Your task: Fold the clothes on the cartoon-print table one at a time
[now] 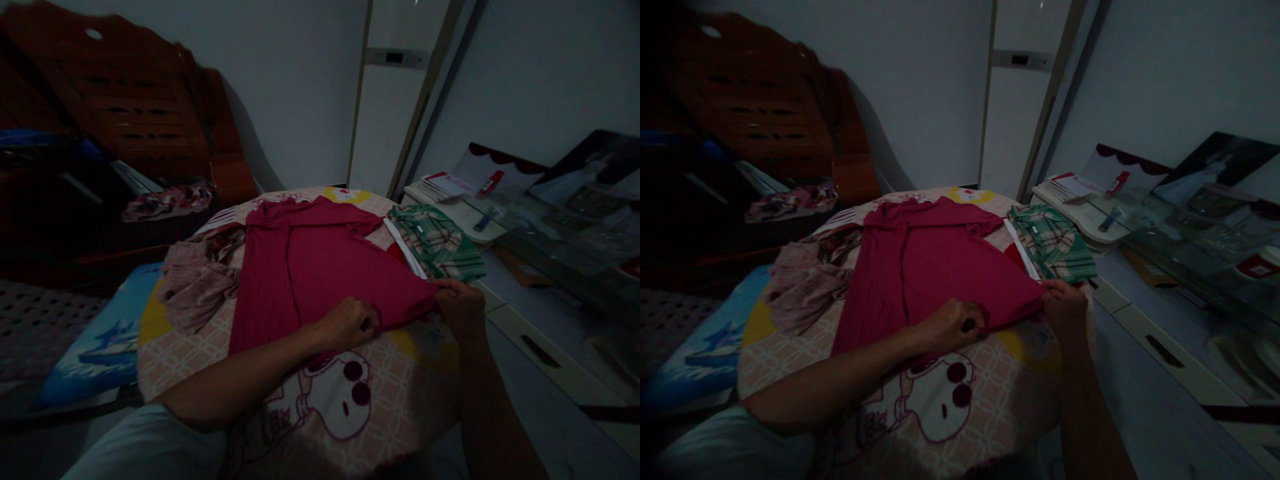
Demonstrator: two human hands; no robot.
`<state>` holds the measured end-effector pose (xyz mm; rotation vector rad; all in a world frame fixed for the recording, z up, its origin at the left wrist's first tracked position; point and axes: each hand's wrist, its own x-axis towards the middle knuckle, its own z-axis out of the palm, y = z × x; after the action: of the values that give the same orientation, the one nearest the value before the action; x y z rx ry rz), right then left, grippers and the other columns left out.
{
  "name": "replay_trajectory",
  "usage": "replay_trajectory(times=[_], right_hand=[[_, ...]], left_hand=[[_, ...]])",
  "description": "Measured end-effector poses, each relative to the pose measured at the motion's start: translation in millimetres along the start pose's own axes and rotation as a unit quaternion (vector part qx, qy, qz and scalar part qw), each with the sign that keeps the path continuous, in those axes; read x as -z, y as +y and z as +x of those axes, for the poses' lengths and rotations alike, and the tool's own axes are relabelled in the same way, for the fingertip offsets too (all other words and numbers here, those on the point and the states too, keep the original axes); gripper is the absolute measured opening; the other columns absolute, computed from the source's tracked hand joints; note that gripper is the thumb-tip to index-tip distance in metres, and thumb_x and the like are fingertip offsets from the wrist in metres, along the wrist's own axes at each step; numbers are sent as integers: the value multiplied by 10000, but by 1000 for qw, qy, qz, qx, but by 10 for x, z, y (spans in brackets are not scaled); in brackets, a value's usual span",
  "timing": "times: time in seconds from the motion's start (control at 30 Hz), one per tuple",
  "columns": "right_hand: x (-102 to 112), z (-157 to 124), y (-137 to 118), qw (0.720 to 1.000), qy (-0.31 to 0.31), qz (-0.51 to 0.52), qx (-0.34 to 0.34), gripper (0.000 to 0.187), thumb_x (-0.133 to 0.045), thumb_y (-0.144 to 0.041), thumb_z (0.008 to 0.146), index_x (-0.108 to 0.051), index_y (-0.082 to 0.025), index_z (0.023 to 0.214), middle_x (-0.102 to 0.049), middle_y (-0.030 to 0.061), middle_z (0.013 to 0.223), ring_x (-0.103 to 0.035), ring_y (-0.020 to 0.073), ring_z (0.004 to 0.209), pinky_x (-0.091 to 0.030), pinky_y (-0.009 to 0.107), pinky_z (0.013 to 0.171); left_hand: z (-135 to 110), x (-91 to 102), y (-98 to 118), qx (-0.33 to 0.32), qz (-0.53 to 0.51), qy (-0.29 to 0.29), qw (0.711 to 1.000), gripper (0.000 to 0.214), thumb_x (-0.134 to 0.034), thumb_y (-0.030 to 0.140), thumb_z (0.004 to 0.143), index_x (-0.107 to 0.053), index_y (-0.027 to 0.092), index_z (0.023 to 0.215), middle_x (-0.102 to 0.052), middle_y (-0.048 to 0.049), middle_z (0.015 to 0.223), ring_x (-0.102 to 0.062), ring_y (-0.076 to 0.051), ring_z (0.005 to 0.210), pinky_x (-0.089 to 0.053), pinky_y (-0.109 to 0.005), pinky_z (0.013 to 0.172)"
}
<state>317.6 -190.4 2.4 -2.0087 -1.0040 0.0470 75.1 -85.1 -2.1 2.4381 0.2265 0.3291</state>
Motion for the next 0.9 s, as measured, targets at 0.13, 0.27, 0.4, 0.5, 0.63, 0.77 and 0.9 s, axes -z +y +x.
replay_trajectory(times=[0.13,0.27,0.4,0.5,0.63,0.77,0.9], right_hand=[[37,-25,129,989,-53,-126,54,275,-549,-272,651,-738,-161,816,-712,77,687,-649,216,637,-436,278,571],[22,-101,237,955,-112,-269,56,218,-541,-189,673,-727,-174,784,-720,97,748,-656,221,691,-417,292,607],[17,-173,114,926,-74,-362,77,255,-536,-190,764,-745,-166,907,-727,128,803,-656,233,713,-408,310,614],[-75,-110,-94,932,-49,-324,153,291,-479,-220,861,-743,-149,962,-733,135,832,-658,228,718,-433,317,653],[-407,177,-365,940,-95,-219,245,314,-452,-253,925,-733,-138,1007,-741,138,905,-676,226,810,-468,306,755],[-861,598,-597,938,-153,-208,232,336,-443,-212,935,-698,-128,1137,-748,126,981,-688,222,901,-483,286,813],[-1274,1036,-762,935,-161,-262,178,445,-476,-142,890,-597,-119,1318,-701,156,1177,-658,249,1070,-477,312,901]], left_hand=[[10,-188,-69,-33,-8,-40,999,127,-582,66,736,-664,143,794,-706,-52,863,-634,-134,789,-449,-216,717],[19,-201,-55,-68,-26,-54,996,121,-576,71,781,-667,148,795,-704,-51,844,-636,-132,789,-462,-217,734],[35,-126,-49,-90,-56,-32,994,198,-490,147,923,-686,149,952,-718,-84,980,-657,-143,929,-487,-234,847],[56,-158,-103,-66,-7,5,998,335,-400,124,954,-627,146,1199,-649,-133,1257,-589,-182,1192,-448,-317,1022],[62,-288,-202,-68,75,-36,994,453,-473,180,934,-496,118,1382,-484,-181,1464,-425,-257,1386,-304,-466,1170],[49,-377,-264,-69,95,-55,992,512,-447,239,957,-414,116,1453,-381,-186,1537,-331,-270,1444,-241,-490,1198],[42,-400,-280,-71,98,-60,991,533,-443,294,966,-393,133,1472,-373,-170,1546,-309,-272,1455,-236,-473,1202]])
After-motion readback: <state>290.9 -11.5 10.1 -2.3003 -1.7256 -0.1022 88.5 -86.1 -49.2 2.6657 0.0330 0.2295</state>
